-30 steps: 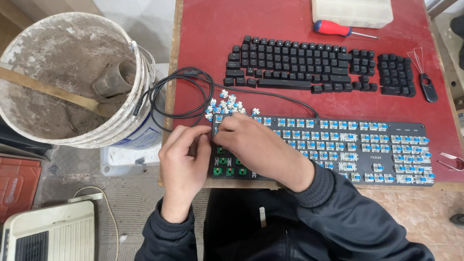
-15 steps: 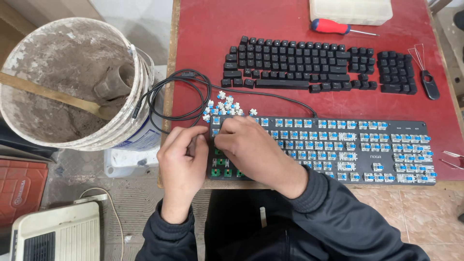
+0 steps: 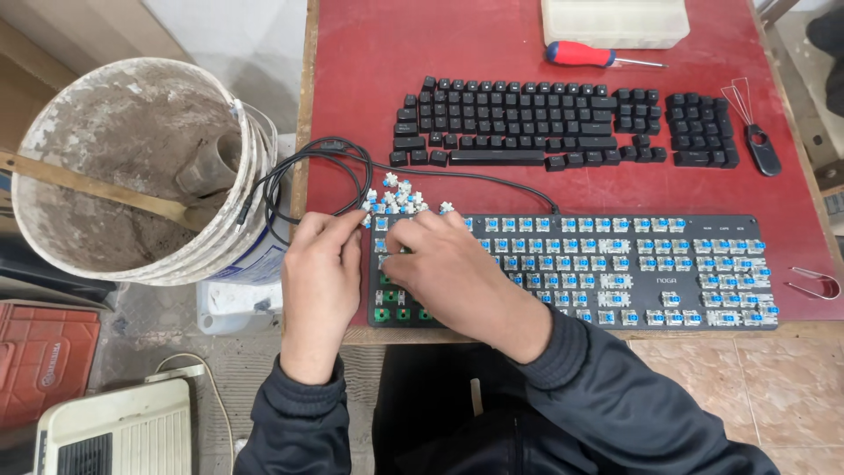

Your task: The person installs blue and white mechanical switches into a black keyboard PCB, pressing each switch into place by hand. The person works systematically across the board, filling empty switch sockets until the entire keyboard is populated.

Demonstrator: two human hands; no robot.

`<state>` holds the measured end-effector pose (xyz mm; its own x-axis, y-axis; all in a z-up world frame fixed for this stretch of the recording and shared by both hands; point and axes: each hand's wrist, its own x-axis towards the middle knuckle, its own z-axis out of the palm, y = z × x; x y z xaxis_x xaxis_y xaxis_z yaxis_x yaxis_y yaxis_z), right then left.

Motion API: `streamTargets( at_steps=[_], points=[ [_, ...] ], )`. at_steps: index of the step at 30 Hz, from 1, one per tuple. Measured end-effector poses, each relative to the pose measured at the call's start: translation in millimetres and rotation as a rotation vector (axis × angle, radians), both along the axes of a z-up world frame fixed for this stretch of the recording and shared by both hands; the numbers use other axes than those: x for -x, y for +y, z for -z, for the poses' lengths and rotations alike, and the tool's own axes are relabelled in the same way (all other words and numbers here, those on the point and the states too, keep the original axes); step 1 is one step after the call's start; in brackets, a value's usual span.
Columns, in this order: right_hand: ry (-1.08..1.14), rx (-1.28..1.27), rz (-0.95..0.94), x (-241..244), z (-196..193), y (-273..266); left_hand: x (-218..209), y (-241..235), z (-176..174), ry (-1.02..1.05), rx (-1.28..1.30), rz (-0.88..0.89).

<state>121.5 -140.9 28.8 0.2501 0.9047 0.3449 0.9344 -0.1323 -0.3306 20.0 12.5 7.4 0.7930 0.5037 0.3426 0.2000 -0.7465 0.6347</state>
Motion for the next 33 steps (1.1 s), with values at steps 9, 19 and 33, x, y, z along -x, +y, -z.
streamTargets(
  at_steps=[9,19,33],
  points=[
    [0.260,-0.111,0.190,-37.2,-28.5,-32.2,1.7,-2.4,11.9,-0.065,-0.044,-0.053],
    [0.122,0.129,0.194,-73.2,-29.0,11.0,10.6,-2.2,21.4,-0.291,0.088,-0.069],
    [0.343,0.137,0.225,-72.3,-19.8,31.6,13.3,-6.6,2.4,-0.372,0.134,0.033]
  ],
)
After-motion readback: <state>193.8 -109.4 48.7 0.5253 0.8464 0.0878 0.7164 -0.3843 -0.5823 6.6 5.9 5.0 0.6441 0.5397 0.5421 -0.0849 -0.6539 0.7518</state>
